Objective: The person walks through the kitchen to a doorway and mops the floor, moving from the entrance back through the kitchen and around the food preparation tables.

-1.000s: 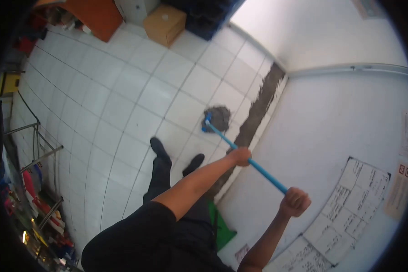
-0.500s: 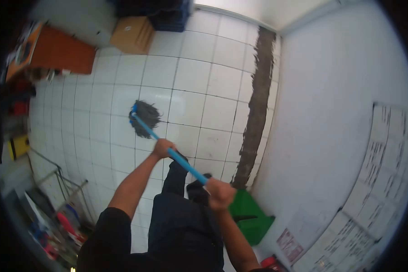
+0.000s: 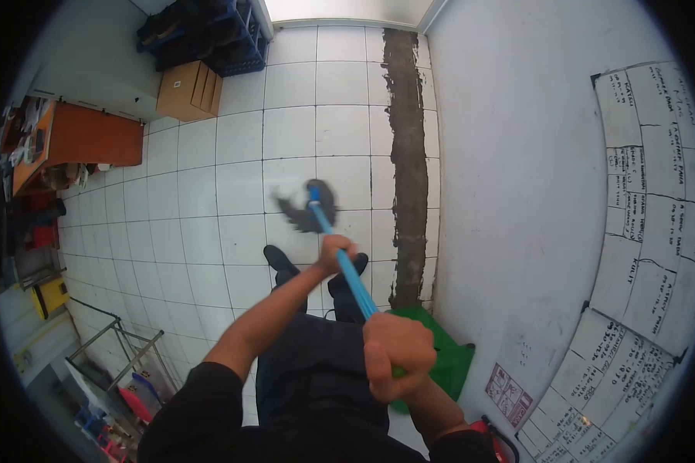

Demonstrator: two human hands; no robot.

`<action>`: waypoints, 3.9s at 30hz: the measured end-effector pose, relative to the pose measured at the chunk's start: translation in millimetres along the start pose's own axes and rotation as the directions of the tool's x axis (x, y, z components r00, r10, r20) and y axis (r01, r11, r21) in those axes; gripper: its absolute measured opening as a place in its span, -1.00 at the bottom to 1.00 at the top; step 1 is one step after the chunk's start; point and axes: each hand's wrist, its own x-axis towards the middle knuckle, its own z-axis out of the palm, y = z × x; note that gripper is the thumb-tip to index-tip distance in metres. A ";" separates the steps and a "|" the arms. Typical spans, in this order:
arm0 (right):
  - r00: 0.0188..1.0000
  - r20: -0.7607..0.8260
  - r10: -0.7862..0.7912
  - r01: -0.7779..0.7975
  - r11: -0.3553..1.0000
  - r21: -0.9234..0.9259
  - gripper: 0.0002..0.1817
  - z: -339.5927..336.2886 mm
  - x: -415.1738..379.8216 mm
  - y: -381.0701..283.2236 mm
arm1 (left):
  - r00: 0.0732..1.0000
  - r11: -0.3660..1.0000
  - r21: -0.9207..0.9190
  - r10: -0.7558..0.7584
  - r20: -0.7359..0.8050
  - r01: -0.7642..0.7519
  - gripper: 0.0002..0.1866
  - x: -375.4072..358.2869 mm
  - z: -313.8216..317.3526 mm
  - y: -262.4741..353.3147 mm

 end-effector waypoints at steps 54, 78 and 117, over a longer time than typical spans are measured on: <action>0.913 0.408 0.000 0.151 0.930 -0.336 -0.72 112.2 -357.0 43.6 | 0.925 0.898 -0.434 0.100 0.366 0.074 -0.71 -315.2 129.7 49.7; 0.988 -0.152 -0.026 0.086 0.911 0.404 -0.51 327.1 -493.1 39.3 | 0.952 0.961 0.268 -0.146 0.269 0.072 -0.84 -556.7 -283.8 40.0; 0.951 -0.283 -0.128 0.225 0.912 0.342 -0.53 449.3 -625.7 -0.9 | 0.729 0.937 0.246 0.013 0.684 -0.248 -0.82 -602.1 -335.2 36.0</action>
